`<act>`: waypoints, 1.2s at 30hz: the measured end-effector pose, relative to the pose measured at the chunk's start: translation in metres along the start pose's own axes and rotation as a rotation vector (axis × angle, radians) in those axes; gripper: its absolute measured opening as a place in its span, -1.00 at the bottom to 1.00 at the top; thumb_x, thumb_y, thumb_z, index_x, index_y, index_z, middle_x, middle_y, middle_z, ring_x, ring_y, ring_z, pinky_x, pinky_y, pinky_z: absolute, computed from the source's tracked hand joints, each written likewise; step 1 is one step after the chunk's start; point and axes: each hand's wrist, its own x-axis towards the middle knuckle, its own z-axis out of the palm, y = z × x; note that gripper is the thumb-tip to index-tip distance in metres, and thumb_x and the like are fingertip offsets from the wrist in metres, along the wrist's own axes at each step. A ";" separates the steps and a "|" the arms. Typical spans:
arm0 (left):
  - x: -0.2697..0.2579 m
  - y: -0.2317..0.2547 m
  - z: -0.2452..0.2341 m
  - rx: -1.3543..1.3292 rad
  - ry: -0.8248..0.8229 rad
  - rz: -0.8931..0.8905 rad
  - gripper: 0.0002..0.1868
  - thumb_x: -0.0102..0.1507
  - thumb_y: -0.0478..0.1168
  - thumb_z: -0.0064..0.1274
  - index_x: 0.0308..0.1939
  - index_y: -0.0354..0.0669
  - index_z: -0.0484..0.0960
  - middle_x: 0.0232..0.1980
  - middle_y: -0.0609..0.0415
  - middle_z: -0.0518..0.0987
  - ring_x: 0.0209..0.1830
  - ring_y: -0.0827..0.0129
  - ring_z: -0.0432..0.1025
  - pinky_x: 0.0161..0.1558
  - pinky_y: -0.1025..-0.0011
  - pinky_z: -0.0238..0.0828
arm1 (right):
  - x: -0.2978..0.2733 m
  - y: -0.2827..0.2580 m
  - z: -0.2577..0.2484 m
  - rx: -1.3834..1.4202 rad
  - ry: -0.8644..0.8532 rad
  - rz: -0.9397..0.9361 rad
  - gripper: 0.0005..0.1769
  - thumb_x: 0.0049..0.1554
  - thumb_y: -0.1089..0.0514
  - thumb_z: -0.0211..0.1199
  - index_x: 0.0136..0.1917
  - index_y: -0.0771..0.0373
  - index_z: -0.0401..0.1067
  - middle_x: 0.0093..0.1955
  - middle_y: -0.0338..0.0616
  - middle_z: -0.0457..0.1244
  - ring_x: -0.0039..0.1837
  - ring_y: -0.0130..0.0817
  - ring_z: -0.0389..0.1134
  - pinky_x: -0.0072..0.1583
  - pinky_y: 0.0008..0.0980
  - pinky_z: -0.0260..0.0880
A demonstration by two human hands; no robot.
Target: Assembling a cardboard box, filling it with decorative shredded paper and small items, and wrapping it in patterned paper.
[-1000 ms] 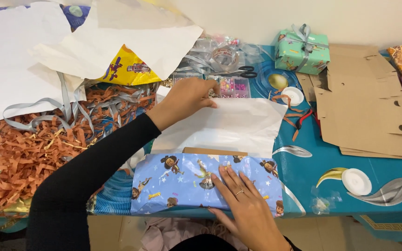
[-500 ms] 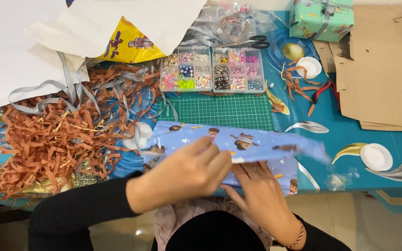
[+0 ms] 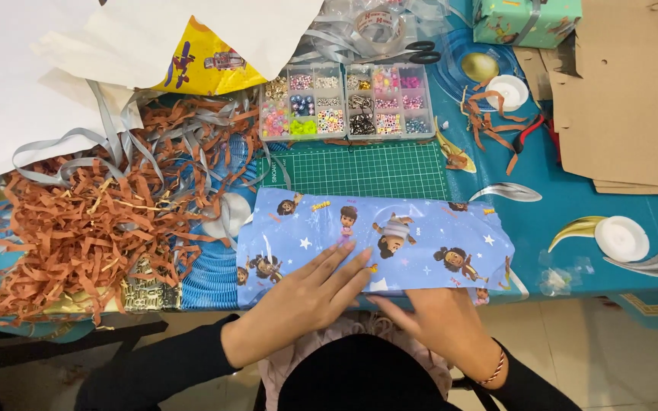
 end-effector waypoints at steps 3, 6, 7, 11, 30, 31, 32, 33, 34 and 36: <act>-0.005 -0.001 -0.001 -0.001 0.003 -0.004 -0.38 0.27 -0.23 0.06 0.43 -0.23 0.35 0.49 -0.13 0.36 0.50 0.01 0.27 0.45 0.19 0.27 | -0.004 -0.009 -0.027 0.061 0.208 -0.135 -0.71 -0.14 -0.06 0.50 -0.34 0.18 0.55 -0.41 -0.31 0.39 -0.47 -0.49 0.30 -0.36 -0.50 0.28; -0.008 -0.001 0.008 0.002 0.038 -0.012 -0.33 0.29 -0.25 0.08 0.49 -0.14 0.30 0.52 -0.13 0.31 0.51 -0.01 0.26 0.48 0.18 0.27 | -0.019 -0.004 -0.038 0.088 0.399 -0.228 -0.71 -0.27 0.09 0.60 -0.33 0.15 0.52 -0.16 -0.29 0.44 -0.10 -0.34 0.43 0.00 -0.38 0.44; -0.009 0.000 0.013 0.005 0.048 -0.003 -0.33 0.29 -0.27 0.12 0.49 -0.11 0.32 0.54 -0.15 0.28 0.52 -0.04 0.24 0.49 0.16 0.27 | -0.026 0.000 -0.037 0.059 0.436 -0.197 -0.62 -0.28 0.04 0.63 -0.23 0.12 0.52 -0.08 -0.28 0.43 0.13 -0.20 0.46 0.21 -0.23 0.48; -0.011 -0.003 0.015 -0.003 0.061 0.014 -0.38 0.29 -0.25 0.08 0.45 -0.16 0.38 0.44 -0.14 0.44 0.44 -0.01 0.36 0.43 0.17 0.32 | -0.015 -0.010 -0.023 -0.150 0.287 -0.165 -0.38 -0.16 -0.12 0.58 0.17 0.01 0.55 0.36 -0.28 0.34 0.45 -0.33 0.31 0.34 -0.24 0.08; -0.011 -0.003 0.015 -0.008 0.159 0.011 -0.59 0.32 -0.24 0.13 0.24 -0.27 0.58 0.29 -0.05 0.60 0.32 0.11 0.47 0.29 0.24 0.46 | 0.005 0.114 -0.066 -0.088 0.250 -0.009 -0.03 -0.26 0.43 0.34 0.46 0.30 0.28 0.55 0.01 0.21 0.44 -0.15 0.28 0.47 -0.13 0.15; -0.011 -0.004 0.016 -0.012 0.151 0.013 -0.60 0.32 -0.24 0.14 0.23 -0.27 0.59 0.29 -0.05 0.60 0.32 0.11 0.47 0.28 0.25 0.46 | 0.014 0.119 -0.063 -0.078 0.147 -0.034 0.13 -0.42 0.45 0.26 0.49 0.20 0.28 0.56 -0.17 0.19 0.51 -0.27 0.22 0.57 -0.09 0.01; -0.011 -0.004 0.016 -0.007 0.154 0.014 -0.60 0.32 -0.24 0.14 0.23 -0.27 0.59 0.29 -0.05 0.60 0.32 0.11 0.47 0.28 0.25 0.46 | 0.023 0.110 -0.064 -0.079 0.150 -0.038 0.13 -0.42 0.45 0.26 0.49 0.20 0.28 0.56 -0.17 0.19 0.51 -0.27 0.22 0.57 -0.09 0.01; -0.011 -0.004 0.016 -0.019 0.150 0.013 -0.60 0.32 -0.24 0.13 0.23 -0.28 0.59 0.28 -0.06 0.60 0.32 0.10 0.47 0.29 0.24 0.46 | 0.033 0.102 -0.064 -0.118 0.166 -0.116 -0.10 -0.25 0.39 0.29 0.42 0.20 0.34 0.48 -0.21 0.26 0.45 -0.32 0.28 0.56 -0.07 0.04; -0.012 -0.003 0.017 -0.033 0.142 0.011 -0.60 0.32 -0.25 0.13 0.22 -0.30 0.59 0.28 -0.07 0.60 0.32 0.09 0.46 0.29 0.23 0.45 | 0.042 0.094 -0.064 -0.154 0.179 -0.193 -0.33 -0.08 0.33 0.32 0.34 0.20 0.39 0.40 -0.24 0.33 0.39 -0.36 0.34 0.56 -0.05 0.06; -0.012 -0.004 0.019 -0.031 0.149 0.005 -0.60 0.31 -0.25 0.15 0.22 -0.29 0.60 0.28 -0.06 0.61 0.30 0.10 0.48 0.28 0.23 0.47 | 0.050 0.092 -0.061 -0.223 0.235 -0.207 -0.55 -0.02 0.26 0.33 0.18 0.12 0.50 0.25 -0.35 0.39 0.37 -0.39 0.36 0.56 0.03 0.00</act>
